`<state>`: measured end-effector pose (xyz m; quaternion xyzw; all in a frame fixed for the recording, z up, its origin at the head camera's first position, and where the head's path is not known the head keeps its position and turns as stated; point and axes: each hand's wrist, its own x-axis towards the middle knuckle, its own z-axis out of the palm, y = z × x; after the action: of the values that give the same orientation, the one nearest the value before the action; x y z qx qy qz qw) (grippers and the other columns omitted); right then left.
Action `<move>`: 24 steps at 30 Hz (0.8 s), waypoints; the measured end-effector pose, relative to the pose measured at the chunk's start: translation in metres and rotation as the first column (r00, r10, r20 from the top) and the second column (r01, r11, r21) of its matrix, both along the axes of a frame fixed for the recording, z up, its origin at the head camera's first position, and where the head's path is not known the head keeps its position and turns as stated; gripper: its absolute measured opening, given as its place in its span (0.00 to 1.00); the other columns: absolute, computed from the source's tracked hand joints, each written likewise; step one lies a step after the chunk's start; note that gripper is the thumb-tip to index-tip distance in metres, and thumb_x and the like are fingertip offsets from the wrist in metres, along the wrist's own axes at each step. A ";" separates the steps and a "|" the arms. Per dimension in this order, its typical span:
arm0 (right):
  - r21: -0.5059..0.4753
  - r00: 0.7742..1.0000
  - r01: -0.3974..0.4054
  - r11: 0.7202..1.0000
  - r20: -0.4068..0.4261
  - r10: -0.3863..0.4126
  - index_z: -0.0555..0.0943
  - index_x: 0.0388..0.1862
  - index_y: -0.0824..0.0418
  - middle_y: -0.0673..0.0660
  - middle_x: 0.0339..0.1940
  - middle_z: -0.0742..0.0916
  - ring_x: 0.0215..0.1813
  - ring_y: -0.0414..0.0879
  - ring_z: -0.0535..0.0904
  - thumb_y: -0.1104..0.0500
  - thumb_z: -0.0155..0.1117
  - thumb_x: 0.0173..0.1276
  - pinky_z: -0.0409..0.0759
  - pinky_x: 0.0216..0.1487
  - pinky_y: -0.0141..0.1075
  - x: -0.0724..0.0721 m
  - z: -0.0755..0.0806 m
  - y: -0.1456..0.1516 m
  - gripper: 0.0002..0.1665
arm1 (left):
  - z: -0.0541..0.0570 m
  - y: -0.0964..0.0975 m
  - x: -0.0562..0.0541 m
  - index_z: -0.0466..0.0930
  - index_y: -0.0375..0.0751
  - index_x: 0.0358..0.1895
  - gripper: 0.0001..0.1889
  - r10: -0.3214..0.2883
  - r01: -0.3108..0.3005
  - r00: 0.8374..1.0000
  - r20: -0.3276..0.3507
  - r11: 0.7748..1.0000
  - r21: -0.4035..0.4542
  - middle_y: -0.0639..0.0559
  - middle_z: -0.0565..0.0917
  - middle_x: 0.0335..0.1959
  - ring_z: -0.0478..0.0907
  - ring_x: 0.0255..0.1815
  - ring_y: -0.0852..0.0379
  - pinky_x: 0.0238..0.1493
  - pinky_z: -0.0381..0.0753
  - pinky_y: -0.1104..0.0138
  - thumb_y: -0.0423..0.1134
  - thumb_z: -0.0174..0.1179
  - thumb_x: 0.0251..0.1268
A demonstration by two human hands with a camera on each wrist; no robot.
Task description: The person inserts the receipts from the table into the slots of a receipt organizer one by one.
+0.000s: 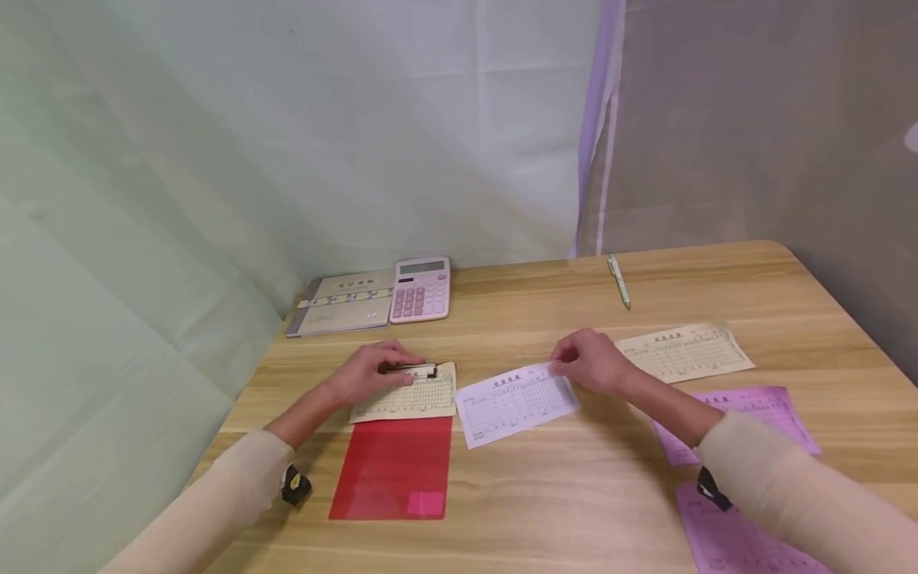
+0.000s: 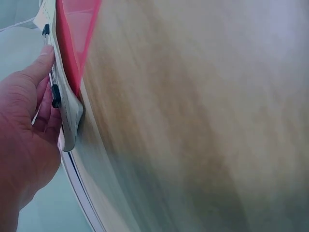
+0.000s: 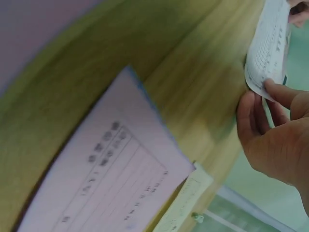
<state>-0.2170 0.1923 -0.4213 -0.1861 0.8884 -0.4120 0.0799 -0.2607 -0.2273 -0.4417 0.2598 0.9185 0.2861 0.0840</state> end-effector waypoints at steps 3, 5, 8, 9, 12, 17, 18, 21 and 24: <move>-0.078 0.999 -0.010 0.997 0.049 0.014 0.88 0.42 0.71 0.58 0.36 0.91 0.34 0.46 0.83 0.67 0.70 0.74 0.83 0.34 0.37 -0.002 0.008 -0.004 0.05 | 0.001 0.001 0.001 0.89 0.56 0.63 0.20 -0.009 0.008 1.000 -0.026 1.000 -0.027 0.61 0.82 0.43 0.75 0.44 0.56 0.46 0.76 0.62 0.41 0.74 0.69; -0.125 0.996 -0.014 0.992 0.086 0.025 0.88 0.44 0.73 0.61 0.38 0.92 0.34 0.48 0.86 0.69 0.69 0.74 0.87 0.36 0.40 -0.004 0.015 -0.007 0.06 | 0.002 0.001 0.001 0.89 0.55 0.63 0.20 -0.016 0.015 0.999 -0.033 0.999 -0.039 0.62 0.82 0.43 0.75 0.44 0.57 0.46 0.76 0.62 0.42 0.74 0.69; -0.170 0.992 -0.030 0.985 0.118 0.051 0.89 0.45 0.74 0.64 0.40 0.92 0.34 0.49 0.88 0.70 0.70 0.73 0.88 0.37 0.44 -0.008 0.024 -0.015 0.07 | 0.002 0.001 0.001 0.88 0.55 0.64 0.21 -0.022 0.021 0.999 -0.029 0.999 -0.043 0.62 0.82 0.43 0.75 0.44 0.56 0.45 0.76 0.62 0.43 0.75 0.68; -0.181 0.989 -0.033 0.983 0.133 0.058 0.89 0.46 0.75 0.64 0.40 0.92 0.34 0.49 0.88 0.70 0.70 0.73 0.89 0.37 0.45 -0.009 0.026 -0.018 0.07 | 0.002 0.001 0.001 0.88 0.55 0.63 0.21 -0.023 0.022 0.999 -0.027 0.999 -0.043 0.62 0.82 0.43 0.75 0.44 0.56 0.45 0.76 0.62 0.43 0.75 0.68; -0.206 0.980 -0.030 0.978 0.187 0.070 0.89 0.46 0.75 0.64 0.39 0.92 0.33 0.49 0.88 0.70 0.70 0.73 0.89 0.38 0.47 -0.014 0.028 -0.034 0.08 | 0.002 0.001 0.001 0.88 0.55 0.64 0.21 -0.034 0.032 0.999 -0.031 0.998 -0.050 0.63 0.82 0.42 0.75 0.44 0.57 0.44 0.75 0.63 0.42 0.74 0.68; -0.208 0.961 0.010 0.978 0.272 0.048 0.89 0.46 0.75 0.63 0.36 0.92 0.32 0.47 0.87 0.70 0.71 0.72 0.89 0.37 0.45 -0.019 0.018 -0.065 0.08 | 0.002 0.002 -0.001 0.89 0.54 0.63 0.20 -0.056 0.051 0.997 -0.057 0.996 -0.075 0.62 0.82 0.41 0.75 0.42 0.57 0.44 0.76 0.63 0.39 0.73 0.70; -0.200 0.960 0.018 0.980 0.276 0.038 0.89 0.46 0.74 0.62 0.36 0.92 0.32 0.46 0.87 0.70 0.71 0.72 0.88 0.37 0.44 -0.019 0.015 -0.071 0.08 | 0.003 0.003 -0.001 0.89 0.54 0.63 0.20 -0.051 0.046 0.997 -0.056 0.996 -0.080 0.62 0.82 0.41 0.75 0.42 0.57 0.44 0.76 0.63 0.39 0.73 0.70; -0.167 0.967 0.018 0.986 0.253 0.025 0.90 0.45 0.72 0.60 0.35 0.91 0.31 0.44 0.84 0.68 0.72 0.72 0.86 0.34 0.39 -0.019 0.008 -0.085 0.07 | 0.004 0.003 -0.001 0.89 0.55 0.63 0.20 -0.038 0.034 0.998 -0.046 0.996 -0.084 0.62 0.81 0.41 0.75 0.42 0.57 0.44 0.76 0.63 0.40 0.74 0.69; -0.125 0.983 0.008 0.992 0.184 0.015 0.90 0.43 0.72 0.58 0.33 0.91 0.30 0.44 0.81 0.68 0.71 0.73 0.83 0.31 0.35 -0.019 0.002 -0.095 0.06 | 0.005 0.003 -0.001 0.89 0.55 0.63 0.21 -0.034 0.030 0.999 -0.042 0.996 -0.084 0.61 0.81 0.40 0.75 0.42 0.57 0.44 0.76 0.64 0.42 0.75 0.68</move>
<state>-0.2362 0.0973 -0.4190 -0.1532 0.8492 -0.4823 0.1508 -0.2617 -0.2241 -0.4368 0.2768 0.9269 0.2406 0.0794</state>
